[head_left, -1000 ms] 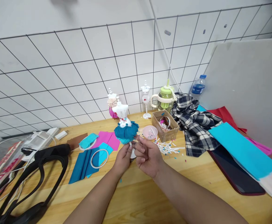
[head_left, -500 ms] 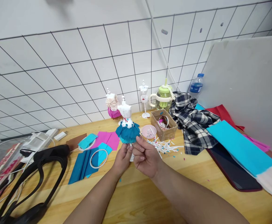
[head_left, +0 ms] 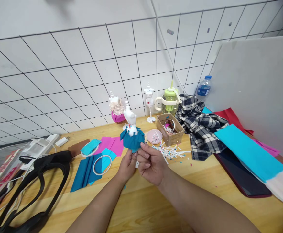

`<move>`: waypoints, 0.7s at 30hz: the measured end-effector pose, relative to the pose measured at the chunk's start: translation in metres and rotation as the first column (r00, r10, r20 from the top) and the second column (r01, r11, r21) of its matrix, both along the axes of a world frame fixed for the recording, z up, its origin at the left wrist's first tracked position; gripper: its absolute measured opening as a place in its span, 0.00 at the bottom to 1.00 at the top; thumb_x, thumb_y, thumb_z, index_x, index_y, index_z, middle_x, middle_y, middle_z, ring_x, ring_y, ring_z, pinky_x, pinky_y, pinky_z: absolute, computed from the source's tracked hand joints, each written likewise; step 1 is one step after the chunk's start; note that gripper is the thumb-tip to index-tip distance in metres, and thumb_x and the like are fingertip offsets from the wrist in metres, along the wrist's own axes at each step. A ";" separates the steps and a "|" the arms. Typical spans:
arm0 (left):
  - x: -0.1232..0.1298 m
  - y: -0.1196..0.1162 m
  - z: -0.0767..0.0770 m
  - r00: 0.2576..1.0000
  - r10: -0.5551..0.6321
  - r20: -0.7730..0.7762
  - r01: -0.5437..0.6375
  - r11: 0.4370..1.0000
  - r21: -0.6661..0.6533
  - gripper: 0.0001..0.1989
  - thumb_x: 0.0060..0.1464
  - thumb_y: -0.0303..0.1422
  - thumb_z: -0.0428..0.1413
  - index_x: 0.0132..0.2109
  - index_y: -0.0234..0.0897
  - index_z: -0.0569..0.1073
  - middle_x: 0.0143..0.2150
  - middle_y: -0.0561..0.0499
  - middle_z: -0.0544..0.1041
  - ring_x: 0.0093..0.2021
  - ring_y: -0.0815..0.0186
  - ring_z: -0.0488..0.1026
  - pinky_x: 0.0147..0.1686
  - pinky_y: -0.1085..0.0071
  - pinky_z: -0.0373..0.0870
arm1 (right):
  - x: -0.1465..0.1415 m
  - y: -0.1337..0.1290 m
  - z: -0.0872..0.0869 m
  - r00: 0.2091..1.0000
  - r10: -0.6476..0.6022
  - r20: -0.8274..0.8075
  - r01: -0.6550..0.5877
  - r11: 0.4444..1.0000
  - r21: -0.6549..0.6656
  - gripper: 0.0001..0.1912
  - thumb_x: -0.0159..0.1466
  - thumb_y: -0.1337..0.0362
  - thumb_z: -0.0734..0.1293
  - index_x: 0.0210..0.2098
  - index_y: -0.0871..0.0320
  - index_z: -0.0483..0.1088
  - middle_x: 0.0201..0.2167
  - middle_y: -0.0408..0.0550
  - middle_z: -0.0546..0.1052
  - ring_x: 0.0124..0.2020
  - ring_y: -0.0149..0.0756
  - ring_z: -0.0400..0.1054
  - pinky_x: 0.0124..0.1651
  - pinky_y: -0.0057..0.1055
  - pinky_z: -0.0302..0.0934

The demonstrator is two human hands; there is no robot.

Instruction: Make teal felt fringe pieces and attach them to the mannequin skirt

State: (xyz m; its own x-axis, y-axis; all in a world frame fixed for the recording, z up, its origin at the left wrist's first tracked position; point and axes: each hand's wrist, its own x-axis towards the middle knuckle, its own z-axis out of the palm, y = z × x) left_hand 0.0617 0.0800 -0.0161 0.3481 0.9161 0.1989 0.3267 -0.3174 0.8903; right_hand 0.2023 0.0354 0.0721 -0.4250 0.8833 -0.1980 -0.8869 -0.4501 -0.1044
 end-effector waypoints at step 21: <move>-0.001 -0.003 0.004 0.998 0.001 0.069 0.002 0.999 -0.042 0.13 0.54 0.33 0.53 0.46 0.37 0.70 0.39 0.47 0.78 0.39 0.61 0.75 0.40 0.67 0.72 | -0.009 -0.007 0.003 0.971 0.117 0.207 -0.126 0.992 0.030 0.08 0.58 0.67 0.70 0.33 0.58 0.65 0.14 0.29 0.57 0.11 0.17 0.40 0.13 0.12 0.46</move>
